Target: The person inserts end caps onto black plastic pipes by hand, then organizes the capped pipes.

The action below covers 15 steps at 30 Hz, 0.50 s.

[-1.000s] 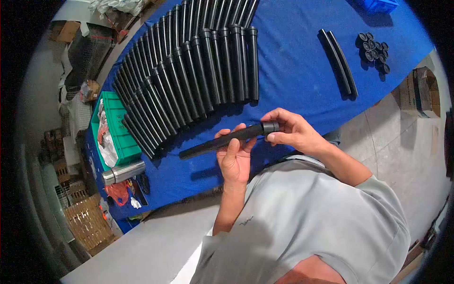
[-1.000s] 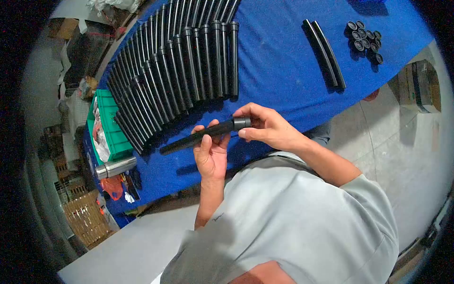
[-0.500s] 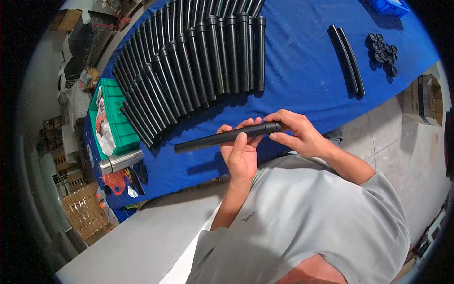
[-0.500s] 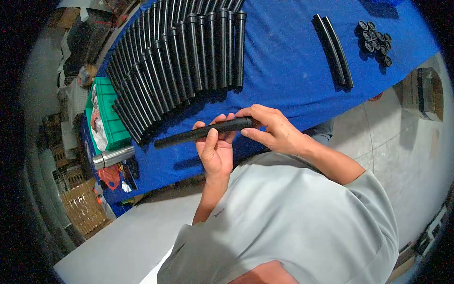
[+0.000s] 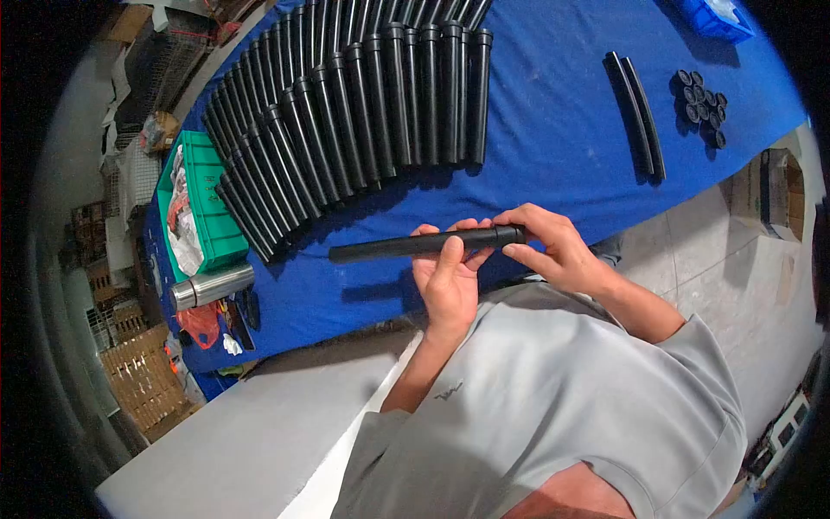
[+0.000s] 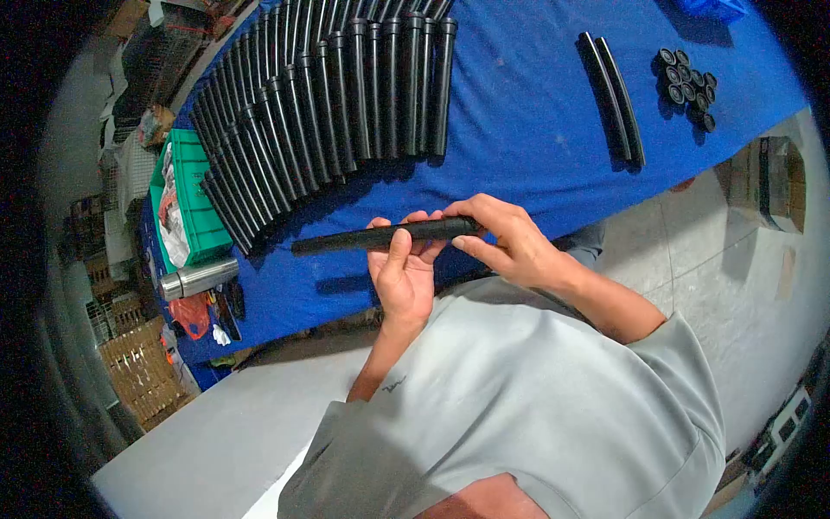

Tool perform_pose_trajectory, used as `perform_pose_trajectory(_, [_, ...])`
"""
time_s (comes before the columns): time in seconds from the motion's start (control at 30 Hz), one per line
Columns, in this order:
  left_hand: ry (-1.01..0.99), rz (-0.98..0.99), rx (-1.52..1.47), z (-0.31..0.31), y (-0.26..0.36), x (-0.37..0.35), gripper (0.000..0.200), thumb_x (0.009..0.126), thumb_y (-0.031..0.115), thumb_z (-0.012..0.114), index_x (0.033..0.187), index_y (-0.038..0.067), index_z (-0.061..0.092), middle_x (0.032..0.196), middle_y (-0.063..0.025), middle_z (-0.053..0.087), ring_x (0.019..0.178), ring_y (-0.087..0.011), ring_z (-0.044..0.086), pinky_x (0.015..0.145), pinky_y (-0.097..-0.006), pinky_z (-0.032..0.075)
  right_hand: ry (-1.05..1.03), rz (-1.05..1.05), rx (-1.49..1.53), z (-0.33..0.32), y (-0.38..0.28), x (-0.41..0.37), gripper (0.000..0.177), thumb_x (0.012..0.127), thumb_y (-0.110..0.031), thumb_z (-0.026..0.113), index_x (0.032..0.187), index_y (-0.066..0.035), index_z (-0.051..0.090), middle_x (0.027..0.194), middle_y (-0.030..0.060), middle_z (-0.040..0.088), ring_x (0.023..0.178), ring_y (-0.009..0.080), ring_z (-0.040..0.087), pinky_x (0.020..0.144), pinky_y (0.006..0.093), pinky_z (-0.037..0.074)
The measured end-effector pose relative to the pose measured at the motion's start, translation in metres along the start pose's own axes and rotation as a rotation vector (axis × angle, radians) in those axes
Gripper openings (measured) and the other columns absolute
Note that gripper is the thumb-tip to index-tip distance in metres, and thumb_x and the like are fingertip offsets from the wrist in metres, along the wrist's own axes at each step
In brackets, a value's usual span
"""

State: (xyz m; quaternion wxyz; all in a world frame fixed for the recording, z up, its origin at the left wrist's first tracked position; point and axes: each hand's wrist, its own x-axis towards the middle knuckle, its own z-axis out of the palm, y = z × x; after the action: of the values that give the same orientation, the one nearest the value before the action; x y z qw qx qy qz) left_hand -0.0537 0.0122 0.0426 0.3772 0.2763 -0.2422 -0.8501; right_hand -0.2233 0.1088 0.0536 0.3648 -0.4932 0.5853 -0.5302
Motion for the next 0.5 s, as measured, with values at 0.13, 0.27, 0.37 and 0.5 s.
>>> perform_pose_trajectory(0.13, [-0.021, 0.055, 0.045, 0.003, -0.004, 0.005, 0.029, 0.098, 0.003, 0.061, 0.121, 0.014, 0.047, 0.117, -0.0217, 0.066, 0.111, -0.0371, 0.067, 0.092, -0.0492, 0.061, 0.016, 0.008, -0.020, 0.001, -0.002, 0.000, 0.034, 0.093, -0.012, 0.068, 0.123, 0.001, 0.062, 0.107, 0.0160, 0.066, 0.094, 0.0280, 0.066, 0.082, 0.0377, 0.053])
perform_pose_trajectory(0.27, [0.017, -0.021, -0.014, -0.003, -0.003, 0.003, 0.029, 0.098, 0.004, 0.062, 0.121, 0.013, 0.046, 0.116, -0.0222, 0.066, 0.112, -0.0373, 0.067, 0.092, -0.0491, 0.061, 0.029, -0.038, 0.032, 0.003, 0.009, -0.001, 0.034, 0.093, -0.012, 0.068, 0.124, 0.001, 0.061, 0.109, 0.0150, 0.066, 0.097, 0.0273, 0.065, 0.083, 0.0367, 0.052])
perform_pose_trajectory(0.37, [0.018, -0.021, -0.011, 0.002, -0.003, -0.001, 0.029, 0.098, 0.005, 0.062, 0.121, 0.013, 0.046, 0.116, -0.0221, 0.066, 0.112, -0.0365, 0.067, 0.093, -0.0489, 0.061, -0.008, -0.064, 0.022, -0.001, 0.011, 0.000, 0.035, 0.093, -0.014, 0.068, 0.124, 0.001, 0.061, 0.108, 0.0135, 0.065, 0.097, 0.0247, 0.064, 0.080, 0.0345, 0.051])
perform_pose_trajectory(0.5, [-0.013, 0.011, -0.011, -0.001, -0.002, 0.005, 0.030, 0.098, 0.004, 0.062, 0.121, 0.014, 0.046, 0.116, -0.0218, 0.067, 0.112, -0.0358, 0.067, 0.093, -0.0485, 0.060, 0.006, -0.014, 0.012, 0.003, 0.004, -0.005, 0.035, 0.093, -0.011, 0.067, 0.124, 0.002, 0.060, 0.112, 0.0166, 0.065, 0.102, 0.0292, 0.065, 0.086, 0.0386, 0.052])
